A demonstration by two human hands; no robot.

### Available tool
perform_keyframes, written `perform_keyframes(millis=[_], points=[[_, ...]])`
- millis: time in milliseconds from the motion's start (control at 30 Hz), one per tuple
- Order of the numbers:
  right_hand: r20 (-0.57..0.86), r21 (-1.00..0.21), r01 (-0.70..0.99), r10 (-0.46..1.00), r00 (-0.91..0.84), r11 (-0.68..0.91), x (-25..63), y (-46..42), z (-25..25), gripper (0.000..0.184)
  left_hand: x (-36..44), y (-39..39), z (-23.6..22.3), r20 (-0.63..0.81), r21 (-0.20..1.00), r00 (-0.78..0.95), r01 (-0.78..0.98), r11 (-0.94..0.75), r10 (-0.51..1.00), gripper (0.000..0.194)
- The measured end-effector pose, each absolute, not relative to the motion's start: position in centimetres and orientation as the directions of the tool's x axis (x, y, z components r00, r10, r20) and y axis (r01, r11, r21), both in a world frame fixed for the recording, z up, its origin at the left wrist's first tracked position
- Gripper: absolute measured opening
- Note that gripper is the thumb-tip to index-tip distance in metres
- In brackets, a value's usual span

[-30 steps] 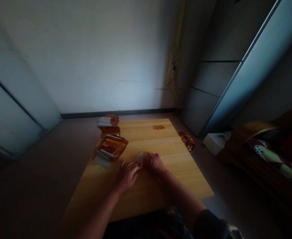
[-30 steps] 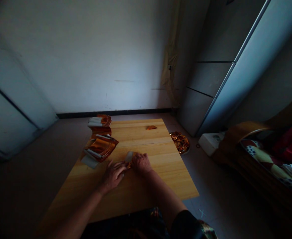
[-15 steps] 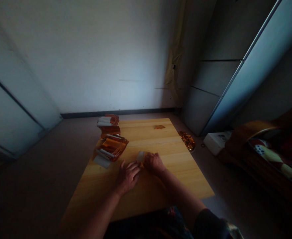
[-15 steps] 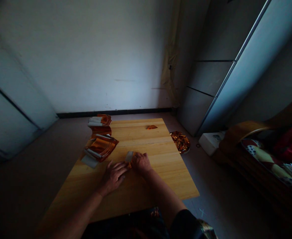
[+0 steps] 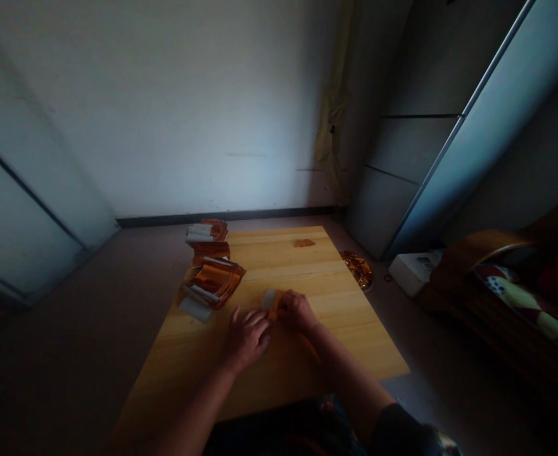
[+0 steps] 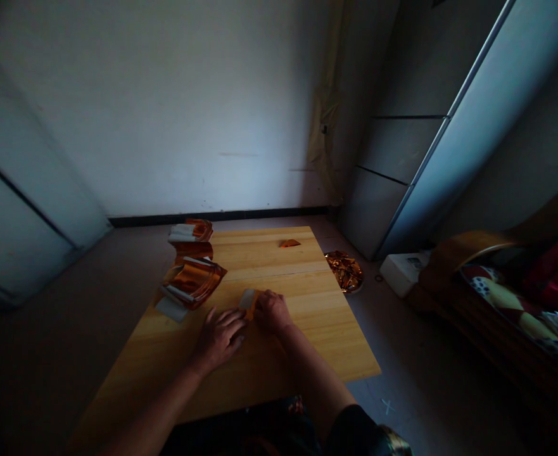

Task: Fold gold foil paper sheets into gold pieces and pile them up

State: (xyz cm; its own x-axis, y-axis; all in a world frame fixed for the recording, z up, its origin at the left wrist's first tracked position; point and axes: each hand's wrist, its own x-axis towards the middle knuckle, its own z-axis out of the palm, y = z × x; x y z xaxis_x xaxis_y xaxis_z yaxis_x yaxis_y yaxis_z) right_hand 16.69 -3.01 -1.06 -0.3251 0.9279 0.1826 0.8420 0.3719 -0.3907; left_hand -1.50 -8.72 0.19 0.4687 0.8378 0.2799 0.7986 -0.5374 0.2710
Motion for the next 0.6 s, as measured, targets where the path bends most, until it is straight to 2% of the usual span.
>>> perform_keyframes(millis=[467, 600], points=[[0.150, -0.548, 0.764, 0.938, -0.313, 0.342, 17.25, -2.56, -0.92, 0.019, -1.14, -8.64, 0.12, 0.310, 0.274, 0.438, 0.808, -0.521, 0.844, 0.020], [0.129, -0.547, 0.770, 0.942, -0.309, 0.328, 17.28, -2.63, -0.65, 0.020, -0.92, -8.35, 0.24, 0.323, 0.271, 0.422, 0.816, -0.510, 0.847, 0.015]])
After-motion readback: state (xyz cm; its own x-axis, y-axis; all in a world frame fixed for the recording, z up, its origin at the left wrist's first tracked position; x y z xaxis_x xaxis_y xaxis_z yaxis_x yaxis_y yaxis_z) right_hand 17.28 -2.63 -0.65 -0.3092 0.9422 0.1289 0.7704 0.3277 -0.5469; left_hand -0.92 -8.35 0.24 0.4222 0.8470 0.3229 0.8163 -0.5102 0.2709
